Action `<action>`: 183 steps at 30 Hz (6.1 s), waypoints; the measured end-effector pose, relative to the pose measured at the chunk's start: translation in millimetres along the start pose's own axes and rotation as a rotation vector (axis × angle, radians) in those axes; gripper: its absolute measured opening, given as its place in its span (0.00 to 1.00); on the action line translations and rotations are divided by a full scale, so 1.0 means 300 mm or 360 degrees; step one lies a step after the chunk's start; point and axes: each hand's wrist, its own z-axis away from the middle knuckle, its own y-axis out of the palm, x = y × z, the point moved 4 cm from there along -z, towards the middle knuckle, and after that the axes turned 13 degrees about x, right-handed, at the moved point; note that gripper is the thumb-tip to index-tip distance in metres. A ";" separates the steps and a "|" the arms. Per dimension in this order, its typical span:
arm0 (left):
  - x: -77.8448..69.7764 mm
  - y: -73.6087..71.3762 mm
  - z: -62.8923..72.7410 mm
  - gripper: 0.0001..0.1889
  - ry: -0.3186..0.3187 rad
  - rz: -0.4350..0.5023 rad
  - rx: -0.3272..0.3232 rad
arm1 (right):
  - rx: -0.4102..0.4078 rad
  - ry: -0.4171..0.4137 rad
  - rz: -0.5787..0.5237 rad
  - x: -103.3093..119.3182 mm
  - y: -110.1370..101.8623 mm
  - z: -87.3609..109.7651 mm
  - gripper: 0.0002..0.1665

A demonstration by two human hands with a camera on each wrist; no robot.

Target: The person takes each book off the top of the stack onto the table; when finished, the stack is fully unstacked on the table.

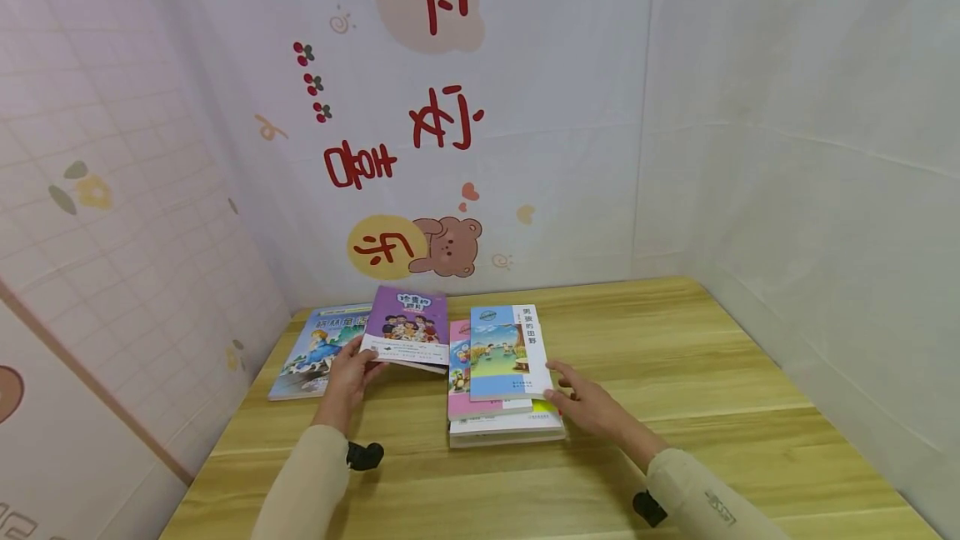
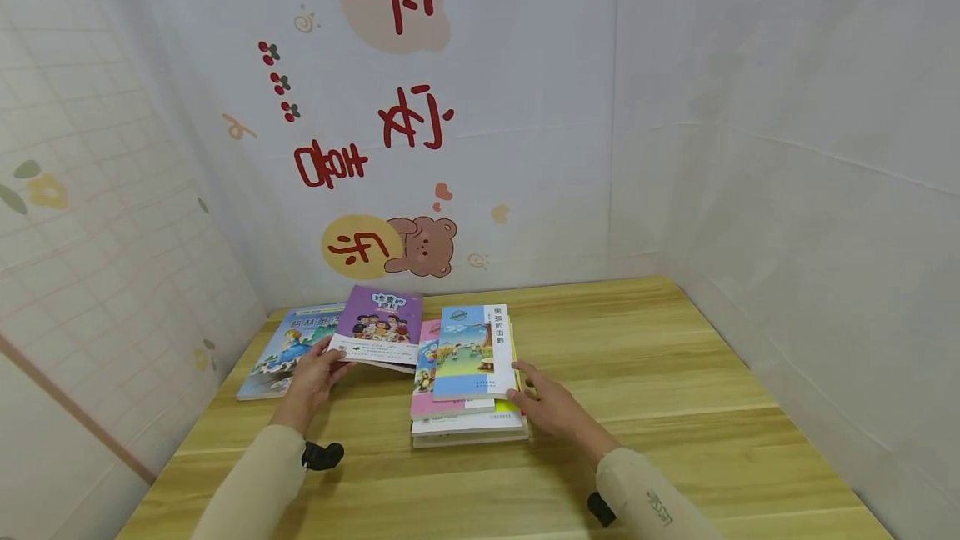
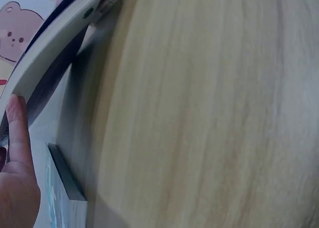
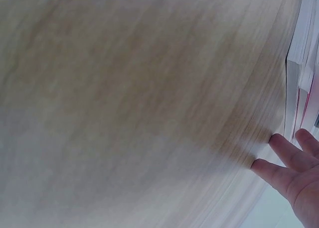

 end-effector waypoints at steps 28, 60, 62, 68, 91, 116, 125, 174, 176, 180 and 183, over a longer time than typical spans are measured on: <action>-0.081 0.067 -0.020 0.26 0.0039 -0.1284 -0.0077 | -0.0002 0.0006 0.0049 -0.011 0.001 -0.005 0.36; 0.113 0.426 0.159 0.39 -0.0035 -0.0926 0.0338 | 0.0034 -0.0088 -0.0047 0.004 0.021 -0.004 0.38; 0.117 0.426 0.159 0.40 -0.0031 -0.0937 0.0336 | 0.0035 -0.0089 -0.0023 0.012 0.027 -0.007 0.37; 0.114 0.431 0.170 0.43 -0.0043 -0.0928 0.0358 | 0.0067 -0.0064 -0.0003 0.026 0.030 -0.004 0.39; 0.114 0.384 0.201 0.28 -0.0056 -0.0789 0.0441 | 0.0100 0.0064 0.0072 -0.016 0.015 0.031 0.40; 0.138 0.347 0.230 0.34 -0.0106 -0.0420 0.0331 | 0.0171 0.0119 0.0174 -0.031 0.022 0.041 0.43; 0.090 0.321 0.245 0.27 -0.0043 -0.0037 0.0284 | 0.0157 0.0110 0.0181 -0.049 0.009 0.027 0.43; -0.027 -0.020 0.426 0.36 0.0125 0.0204 0.0198 | 0.0209 0.0120 0.0225 -0.031 0.010 0.029 0.44; -0.040 -0.042 0.438 0.35 0.0151 0.0210 0.0210 | 0.0207 0.0120 0.0239 -0.032 0.011 0.026 0.44; -0.063 -0.084 0.458 0.27 0.0190 0.0227 0.0234 | 0.0196 0.0128 0.0257 -0.033 0.007 0.026 0.44; -0.075 -0.118 0.477 0.24 0.0176 0.0221 0.0204 | 0.0193 0.0135 0.0256 -0.032 0.005 0.027 0.44</action>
